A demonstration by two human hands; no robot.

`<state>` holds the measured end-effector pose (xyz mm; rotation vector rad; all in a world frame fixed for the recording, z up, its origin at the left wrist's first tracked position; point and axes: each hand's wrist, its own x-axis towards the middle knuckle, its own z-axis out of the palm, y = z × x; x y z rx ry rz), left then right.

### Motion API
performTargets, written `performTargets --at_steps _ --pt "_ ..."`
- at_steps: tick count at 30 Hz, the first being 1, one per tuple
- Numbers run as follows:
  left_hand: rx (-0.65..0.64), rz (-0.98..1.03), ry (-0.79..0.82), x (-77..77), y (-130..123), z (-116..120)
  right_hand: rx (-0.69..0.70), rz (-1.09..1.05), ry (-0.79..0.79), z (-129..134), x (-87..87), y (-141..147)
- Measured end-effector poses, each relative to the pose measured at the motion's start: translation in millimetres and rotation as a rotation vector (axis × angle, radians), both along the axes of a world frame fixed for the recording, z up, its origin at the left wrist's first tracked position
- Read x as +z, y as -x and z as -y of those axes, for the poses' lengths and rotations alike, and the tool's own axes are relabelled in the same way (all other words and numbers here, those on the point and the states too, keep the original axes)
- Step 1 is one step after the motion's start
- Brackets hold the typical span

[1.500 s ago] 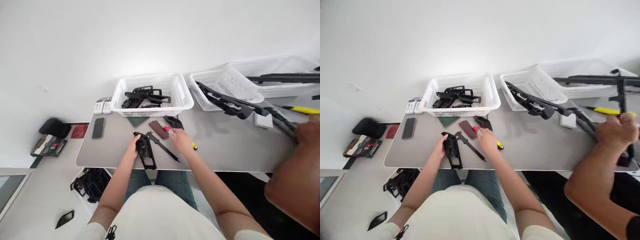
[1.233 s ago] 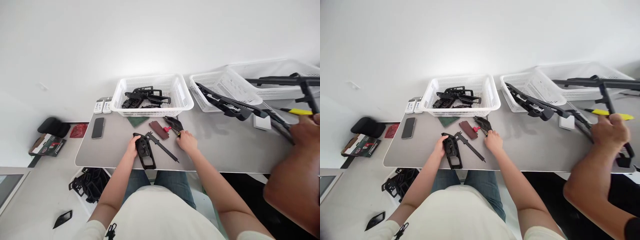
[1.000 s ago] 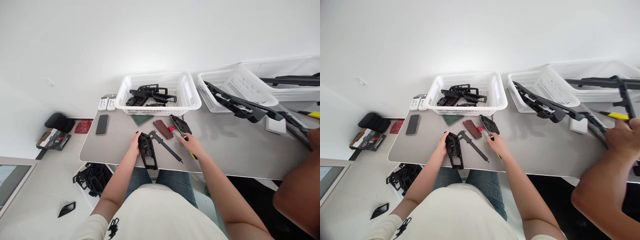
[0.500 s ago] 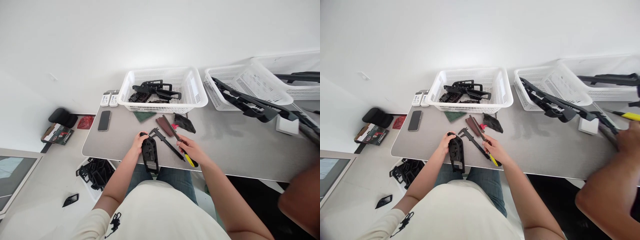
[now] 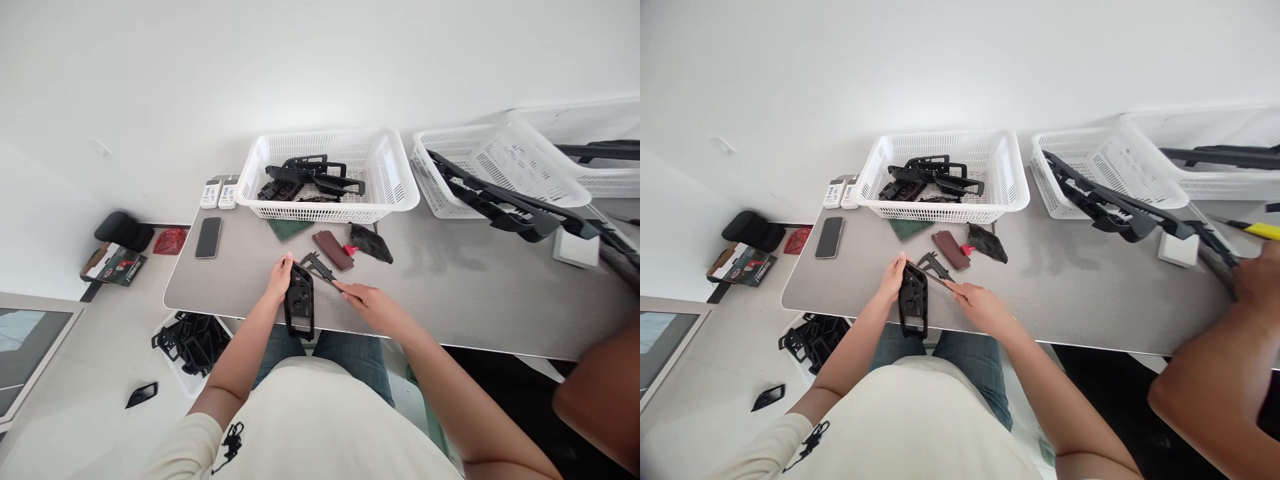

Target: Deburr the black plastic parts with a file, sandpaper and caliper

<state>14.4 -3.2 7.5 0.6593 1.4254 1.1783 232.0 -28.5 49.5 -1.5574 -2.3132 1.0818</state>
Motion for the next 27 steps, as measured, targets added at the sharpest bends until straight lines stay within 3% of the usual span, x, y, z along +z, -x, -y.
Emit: performTargets --at_steps 5,21,27 --pt "0.020 0.010 0.003 6.5 0.6 -0.9 0.019 0.103 -0.061 5.9 2.2 -5.6" --pt "0.038 0.000 0.021 16.5 9.5 -3.3 -0.010 0.098 -0.156 7.6 2.5 2.0" --pt "0.085 0.048 0.032 17.9 8.7 -4.5 0.001 0.097 -0.119 5.6 7.8 2.6"
